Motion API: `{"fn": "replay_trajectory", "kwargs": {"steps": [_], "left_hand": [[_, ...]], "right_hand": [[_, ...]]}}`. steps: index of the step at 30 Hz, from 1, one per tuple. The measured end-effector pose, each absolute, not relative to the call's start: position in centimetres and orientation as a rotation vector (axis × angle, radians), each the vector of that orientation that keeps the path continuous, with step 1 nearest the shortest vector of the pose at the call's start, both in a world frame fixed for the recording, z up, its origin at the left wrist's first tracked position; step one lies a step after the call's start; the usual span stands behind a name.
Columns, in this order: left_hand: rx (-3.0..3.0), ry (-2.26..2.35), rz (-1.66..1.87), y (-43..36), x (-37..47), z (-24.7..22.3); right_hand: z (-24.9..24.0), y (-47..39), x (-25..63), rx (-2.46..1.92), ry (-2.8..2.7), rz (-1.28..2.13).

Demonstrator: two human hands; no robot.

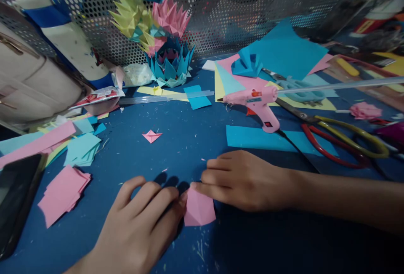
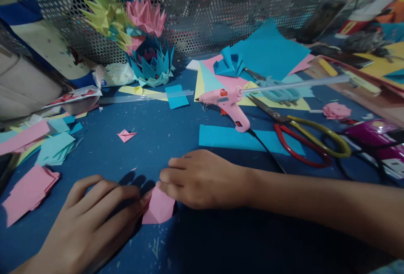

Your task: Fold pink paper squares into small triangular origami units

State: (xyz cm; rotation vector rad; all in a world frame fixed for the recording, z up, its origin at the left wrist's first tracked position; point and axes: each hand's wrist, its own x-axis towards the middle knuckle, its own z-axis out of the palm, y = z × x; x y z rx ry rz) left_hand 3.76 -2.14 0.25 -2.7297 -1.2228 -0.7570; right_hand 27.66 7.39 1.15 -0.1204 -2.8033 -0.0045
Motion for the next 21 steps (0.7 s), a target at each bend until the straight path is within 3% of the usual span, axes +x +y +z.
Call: {"fn": "replay_trajectory", "kwargs": {"steps": [8,21], "left_hand": [[-2.857,-1.518,-0.948,0.0,3.7,0.8],[-2.871,-1.815,-0.682,0.0,5.2,1.3]], "right_hand": [[1.5,7.2,27.4,-0.096,-2.872,-0.016],[0.5,6.8,27.3,-0.162,-2.786,-0.114]]}}
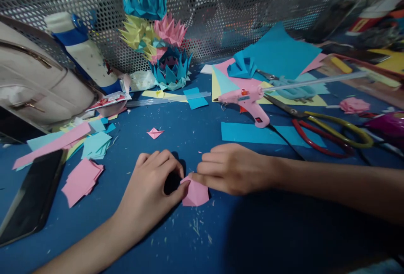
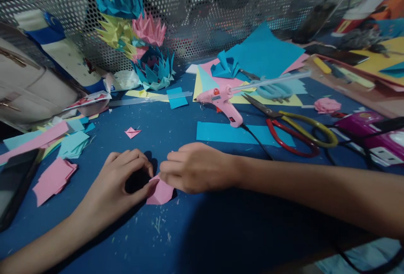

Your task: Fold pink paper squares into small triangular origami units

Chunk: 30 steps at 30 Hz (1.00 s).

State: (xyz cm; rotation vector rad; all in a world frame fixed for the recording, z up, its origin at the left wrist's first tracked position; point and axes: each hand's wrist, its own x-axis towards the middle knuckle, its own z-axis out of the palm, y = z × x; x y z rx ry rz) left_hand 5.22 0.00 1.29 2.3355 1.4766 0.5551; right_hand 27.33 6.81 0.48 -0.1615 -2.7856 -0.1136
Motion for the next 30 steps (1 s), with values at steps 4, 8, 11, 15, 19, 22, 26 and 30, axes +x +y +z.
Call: {"fn": "replay_trajectory", "kwargs": {"steps": [4,8,11,15,19,22,26,30], "left_hand": [[2.345,1.472,0.525,-0.1,5.2,1.5],[2.363,1.472,0.528,-0.2,5.3,1.5],[2.39,1.487,0.555,-0.3,5.3,1.4],[2.414,1.496,0.595,-0.1,5.2,1.3],[2.421,1.453,0.631,0.1,5.0,1.2],[2.459,1.394,0.672,-0.1,4.7,1.1],[2.669,1.356,0.728,-0.3,4.2,0.9],[2.777,1.34,0.768,0.0,3.9,0.7]], "right_hand": [[0.7,6.9,27.6,-0.016,-2.676,-0.176],[0.9,7.1,27.5,0.064,-2.66,-0.247],[0.7,7.1,27.5,0.028,-2.689,-0.225],[0.4,7.0,27.5,-0.056,-2.756,-0.071],[0.2,7.1,27.6,-0.069,-2.763,0.007],[0.2,7.2,27.6,-0.084,-2.766,0.013],[0.2,7.3,27.6,-0.017,-2.771,-0.033],[0.3,7.5,27.6,0.022,-2.771,-0.028]]}}
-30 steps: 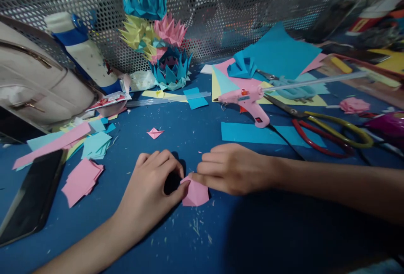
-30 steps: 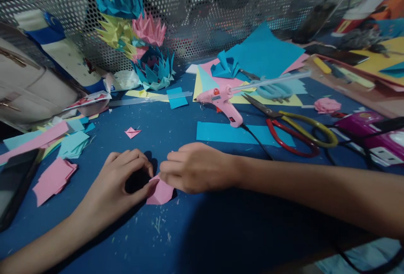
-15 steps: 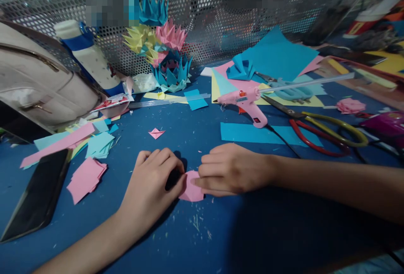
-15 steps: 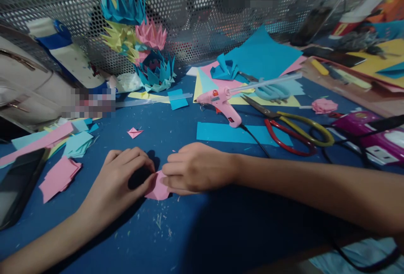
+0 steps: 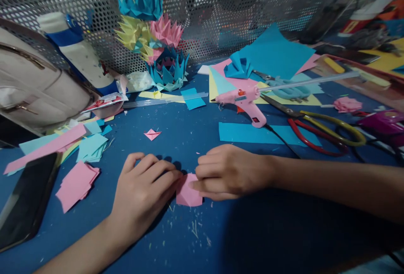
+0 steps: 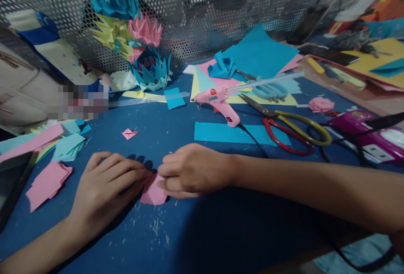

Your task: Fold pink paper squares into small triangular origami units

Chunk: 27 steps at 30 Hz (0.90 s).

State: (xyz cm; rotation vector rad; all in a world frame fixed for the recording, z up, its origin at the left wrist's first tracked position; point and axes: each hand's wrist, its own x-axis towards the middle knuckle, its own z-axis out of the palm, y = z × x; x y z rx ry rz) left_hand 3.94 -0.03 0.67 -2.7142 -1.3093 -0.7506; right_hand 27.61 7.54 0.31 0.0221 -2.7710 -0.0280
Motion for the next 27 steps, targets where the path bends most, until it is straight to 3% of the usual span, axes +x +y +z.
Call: {"fn": "replay_trajectory", "kwargs": {"steps": [27], "left_hand": [[-2.695,-1.232,-0.724,-0.16,4.24,0.36]], "right_hand": [[0.4,7.42,27.16,-0.156,-2.811,-0.16]]}}
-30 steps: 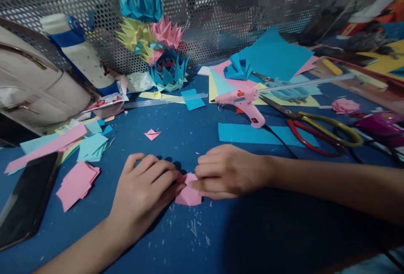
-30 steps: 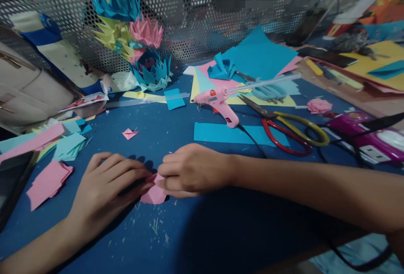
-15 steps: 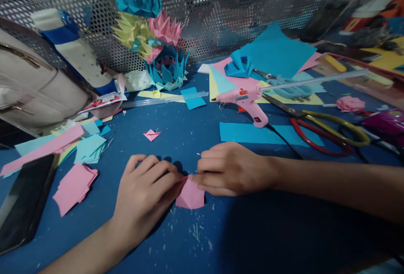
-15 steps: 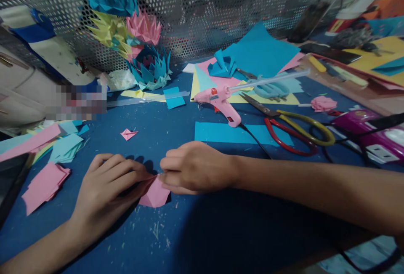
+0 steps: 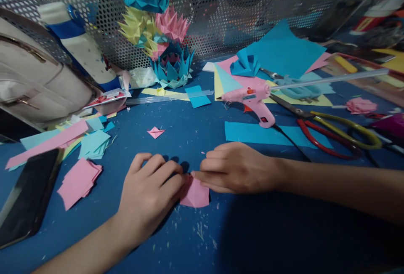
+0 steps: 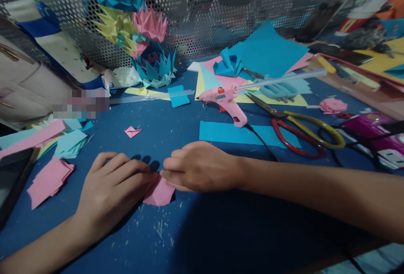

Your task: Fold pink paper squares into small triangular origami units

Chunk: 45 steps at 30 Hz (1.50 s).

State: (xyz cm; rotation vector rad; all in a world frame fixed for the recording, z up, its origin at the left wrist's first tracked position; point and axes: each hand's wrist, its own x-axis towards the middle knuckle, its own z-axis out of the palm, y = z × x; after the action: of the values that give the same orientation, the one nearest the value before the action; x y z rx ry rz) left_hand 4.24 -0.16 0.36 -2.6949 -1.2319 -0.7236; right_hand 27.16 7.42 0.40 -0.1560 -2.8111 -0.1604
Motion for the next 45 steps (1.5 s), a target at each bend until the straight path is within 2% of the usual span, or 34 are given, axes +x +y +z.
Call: {"fn": "replay_trajectory", "kwargs": {"steps": [12,22,42,45], "left_hand": [[-2.652,-1.085,-0.499,-1.5,3.7,1.4],[-2.699,-1.096,-0.75,-1.6,2.8,0.5],[-2.776,-0.99,-0.726,-1.5,3.1,0.5],[-2.818,-1.1,-0.752,-1.6,3.0,0.5]], "right_hand": [[0.6,7.8,27.2,-0.001,-2.803,-0.276],[0.6,7.8,27.0,-0.023,-2.842,-0.202],[0.4,7.2,26.8,-0.162,-2.888,-0.127],[0.3,7.2,26.9,-0.207,-2.864,-0.062]]}}
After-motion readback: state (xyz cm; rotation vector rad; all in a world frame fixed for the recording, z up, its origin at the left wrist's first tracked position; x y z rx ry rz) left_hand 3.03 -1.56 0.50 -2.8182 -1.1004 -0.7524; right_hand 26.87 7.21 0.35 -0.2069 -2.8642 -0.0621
